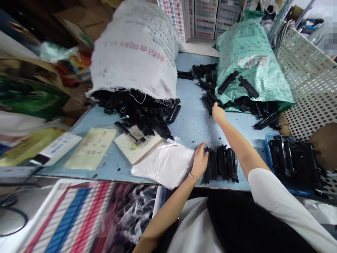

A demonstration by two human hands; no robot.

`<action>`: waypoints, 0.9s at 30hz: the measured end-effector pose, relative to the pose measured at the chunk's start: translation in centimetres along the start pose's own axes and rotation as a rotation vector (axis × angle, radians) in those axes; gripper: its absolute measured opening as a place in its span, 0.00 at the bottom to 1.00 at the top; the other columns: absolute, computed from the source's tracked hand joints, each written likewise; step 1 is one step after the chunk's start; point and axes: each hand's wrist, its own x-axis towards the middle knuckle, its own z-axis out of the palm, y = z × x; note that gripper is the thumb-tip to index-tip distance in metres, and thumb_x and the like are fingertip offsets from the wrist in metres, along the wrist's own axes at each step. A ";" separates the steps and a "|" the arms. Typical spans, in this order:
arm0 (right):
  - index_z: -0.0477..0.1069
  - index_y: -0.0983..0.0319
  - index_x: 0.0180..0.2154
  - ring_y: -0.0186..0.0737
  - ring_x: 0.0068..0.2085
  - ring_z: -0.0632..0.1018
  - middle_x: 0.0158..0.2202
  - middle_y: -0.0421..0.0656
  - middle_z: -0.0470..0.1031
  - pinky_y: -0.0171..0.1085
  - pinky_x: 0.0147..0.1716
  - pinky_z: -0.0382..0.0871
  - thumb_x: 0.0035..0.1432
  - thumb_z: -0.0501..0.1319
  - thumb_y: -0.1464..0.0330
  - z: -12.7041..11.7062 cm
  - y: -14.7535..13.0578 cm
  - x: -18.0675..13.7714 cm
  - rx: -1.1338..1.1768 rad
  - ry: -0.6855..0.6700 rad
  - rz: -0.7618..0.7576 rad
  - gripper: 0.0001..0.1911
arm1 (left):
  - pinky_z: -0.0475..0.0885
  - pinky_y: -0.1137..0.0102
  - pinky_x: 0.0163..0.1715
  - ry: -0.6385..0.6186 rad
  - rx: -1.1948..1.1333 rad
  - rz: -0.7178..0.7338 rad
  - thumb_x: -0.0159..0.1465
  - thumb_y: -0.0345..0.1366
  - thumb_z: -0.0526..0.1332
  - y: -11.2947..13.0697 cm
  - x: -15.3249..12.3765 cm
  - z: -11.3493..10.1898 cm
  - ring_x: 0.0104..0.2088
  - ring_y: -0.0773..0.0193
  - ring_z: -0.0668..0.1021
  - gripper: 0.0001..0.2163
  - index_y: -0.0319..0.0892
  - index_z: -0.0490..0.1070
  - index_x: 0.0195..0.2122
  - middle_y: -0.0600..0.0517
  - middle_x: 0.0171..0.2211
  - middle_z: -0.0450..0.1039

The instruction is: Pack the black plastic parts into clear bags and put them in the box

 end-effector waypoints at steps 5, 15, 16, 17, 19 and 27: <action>0.63 0.63 0.49 0.40 0.35 0.79 0.36 0.48 0.80 0.36 0.37 0.70 0.71 0.50 0.67 -0.6 1.4 -5.7 0.127 -0.115 -0.062 0.09 | 0.68 0.58 0.61 0.119 -0.504 -0.218 0.62 0.39 0.65 1.7 4.1 -2.0 0.56 0.56 0.76 0.17 0.44 0.70 0.52 0.43 0.56 0.73; 0.67 0.60 0.44 0.45 0.39 0.76 0.36 0.48 0.76 0.41 0.38 0.68 0.70 0.48 0.51 -3.8 4.5 -20.5 0.170 0.123 -0.618 0.20 | 0.75 0.71 0.24 -0.065 -0.649 -0.301 0.59 0.57 0.66 10.6 1.2 -3.5 0.24 0.62 0.80 0.28 0.45 0.67 0.53 0.56 0.23 0.75; 0.68 0.61 0.43 0.47 0.40 0.75 0.38 0.50 0.76 0.42 0.39 0.68 0.70 0.49 0.51 -4.1 4.6 -20.1 0.097 0.204 -0.689 0.22 | 0.74 0.71 0.22 -0.113 -0.613 -0.307 0.60 0.58 0.64 11.2 0.2 -3.5 0.22 0.62 0.80 0.29 0.45 0.66 0.54 0.57 0.22 0.74; 0.69 0.61 0.41 0.47 0.41 0.74 0.38 0.51 0.76 0.42 0.39 0.67 0.70 0.48 0.50 -4.3 4.6 -19.5 0.040 0.237 -0.763 0.23 | 0.74 0.70 0.21 -0.163 -0.588 -0.323 0.61 0.60 0.62 11.6 -0.6 -3.5 0.21 0.61 0.79 0.30 0.44 0.66 0.55 0.56 0.21 0.74; 0.69 0.61 0.36 0.46 0.38 0.73 0.34 0.50 0.75 0.41 0.37 0.65 0.70 0.46 0.49 -4.0 4.5 -18.8 -0.011 0.226 -0.844 0.25 | 0.75 0.69 0.21 -0.210 -0.562 -0.348 0.62 0.62 0.58 11.9 -1.6 -3.2 0.20 0.61 0.78 0.31 0.43 0.65 0.56 0.56 0.20 0.73; 0.66 0.58 0.33 0.38 0.30 0.72 0.28 0.41 0.71 0.36 0.32 0.62 0.70 0.37 0.45 -2.3 3.2 -21.3 0.425 -0.028 -0.480 0.32 | 0.79 0.66 0.30 -0.059 -0.457 -0.203 0.64 0.54 0.63 10.4 -2.5 -2.9 0.27 0.61 0.80 0.36 0.49 0.55 0.69 0.51 0.33 0.77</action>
